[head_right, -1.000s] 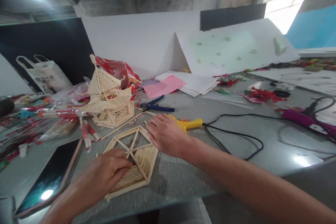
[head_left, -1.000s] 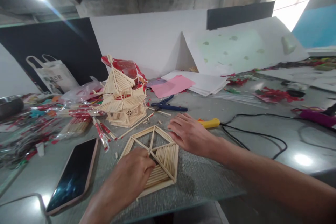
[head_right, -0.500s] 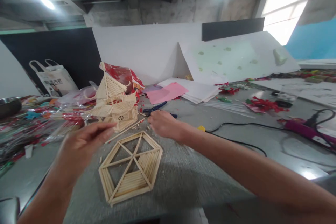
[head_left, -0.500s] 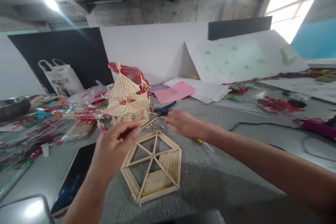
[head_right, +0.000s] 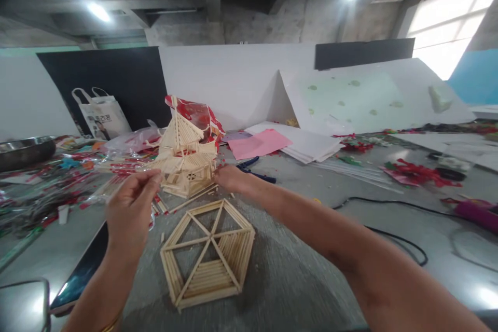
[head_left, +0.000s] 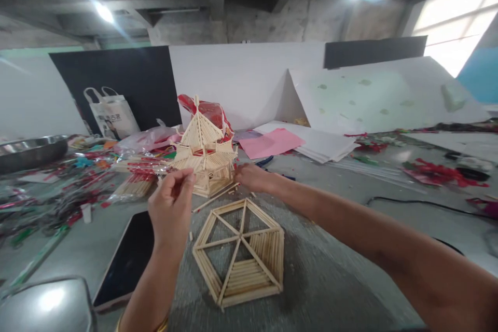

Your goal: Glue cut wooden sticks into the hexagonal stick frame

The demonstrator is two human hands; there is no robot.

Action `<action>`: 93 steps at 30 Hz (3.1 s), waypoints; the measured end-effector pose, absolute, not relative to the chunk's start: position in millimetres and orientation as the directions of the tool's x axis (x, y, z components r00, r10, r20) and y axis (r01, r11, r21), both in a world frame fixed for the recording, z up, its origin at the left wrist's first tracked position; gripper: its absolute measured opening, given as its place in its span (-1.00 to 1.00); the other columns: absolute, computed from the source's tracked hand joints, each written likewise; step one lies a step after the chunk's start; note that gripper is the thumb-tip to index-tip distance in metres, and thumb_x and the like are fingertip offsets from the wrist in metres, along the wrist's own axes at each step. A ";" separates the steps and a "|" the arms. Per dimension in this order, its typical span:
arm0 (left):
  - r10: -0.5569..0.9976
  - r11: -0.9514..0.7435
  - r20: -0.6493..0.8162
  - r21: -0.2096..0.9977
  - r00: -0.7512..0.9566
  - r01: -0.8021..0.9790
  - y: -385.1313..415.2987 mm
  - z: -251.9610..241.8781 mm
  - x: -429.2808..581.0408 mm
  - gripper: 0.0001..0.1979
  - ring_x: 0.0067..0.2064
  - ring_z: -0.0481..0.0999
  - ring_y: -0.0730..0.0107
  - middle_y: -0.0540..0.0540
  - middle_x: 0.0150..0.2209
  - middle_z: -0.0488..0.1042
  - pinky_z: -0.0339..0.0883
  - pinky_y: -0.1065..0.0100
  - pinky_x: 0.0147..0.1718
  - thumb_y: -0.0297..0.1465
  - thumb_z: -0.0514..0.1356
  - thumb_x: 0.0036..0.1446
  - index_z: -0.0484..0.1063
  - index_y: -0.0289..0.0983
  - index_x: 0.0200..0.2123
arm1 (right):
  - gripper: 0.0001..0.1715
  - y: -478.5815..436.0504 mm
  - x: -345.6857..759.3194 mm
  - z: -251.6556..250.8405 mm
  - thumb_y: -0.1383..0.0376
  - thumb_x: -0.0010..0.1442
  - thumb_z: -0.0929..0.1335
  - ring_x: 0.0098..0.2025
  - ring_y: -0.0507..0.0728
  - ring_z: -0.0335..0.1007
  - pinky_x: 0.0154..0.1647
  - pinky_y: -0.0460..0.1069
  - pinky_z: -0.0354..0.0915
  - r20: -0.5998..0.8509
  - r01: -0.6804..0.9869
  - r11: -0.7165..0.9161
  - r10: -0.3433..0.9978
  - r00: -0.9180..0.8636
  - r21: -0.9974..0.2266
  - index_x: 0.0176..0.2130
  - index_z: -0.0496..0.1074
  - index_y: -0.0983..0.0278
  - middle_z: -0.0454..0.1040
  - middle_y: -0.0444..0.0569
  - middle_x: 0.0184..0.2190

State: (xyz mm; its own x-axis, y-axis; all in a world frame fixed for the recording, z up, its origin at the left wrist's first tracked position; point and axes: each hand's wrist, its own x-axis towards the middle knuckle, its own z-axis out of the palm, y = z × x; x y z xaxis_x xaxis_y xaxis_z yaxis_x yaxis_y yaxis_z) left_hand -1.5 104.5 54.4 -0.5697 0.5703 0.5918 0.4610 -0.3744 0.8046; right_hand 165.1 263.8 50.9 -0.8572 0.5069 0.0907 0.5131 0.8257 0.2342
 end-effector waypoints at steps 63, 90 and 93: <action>0.790 -0.517 0.528 0.301 0.311 0.801 97.6 37.8 27.8 -0.80 -0.32 0.43 0.40 -0.05 -0.38 0.46 0.27 0.34 -0.32 -0.35 0.04 0.16 0.46 -0.21 -0.34 | -0.80 104.4 266.2 57.0 0.41 0.17 0.21 -0.34 0.02 0.29 -0.33 -0.08 0.18 0.087 0.440 0.875 0.463 -0.882 -0.200 -0.35 0.40 0.27 0.39 -0.07 -0.43; 0.813 -0.577 0.162 0.352 0.559 0.737 86.3 46.3 33.0 -0.82 -0.35 0.40 0.43 0.00 -0.44 0.45 0.19 0.38 -0.35 -0.39 0.09 0.10 0.50 -0.21 -0.40 | -0.80 107.1 263.7 54.6 0.40 0.18 0.21 -0.36 0.01 0.30 -0.35 -0.08 0.16 0.072 0.455 0.880 0.467 -0.881 -0.139 -0.39 0.39 0.30 0.40 -0.07 -0.45; 0.796 -0.588 0.079 0.334 0.600 0.737 85.4 45.1 33.4 -0.83 -0.32 0.40 0.40 -0.01 -0.42 0.46 0.19 0.37 -0.31 -0.40 0.10 0.07 0.51 -0.21 -0.38 | -0.78 106.7 264.0 55.6 0.40 0.19 0.20 -0.37 0.02 0.28 -0.35 -0.08 0.14 0.077 0.446 0.885 0.458 -0.886 -0.134 -0.40 0.39 0.32 0.39 -0.06 -0.46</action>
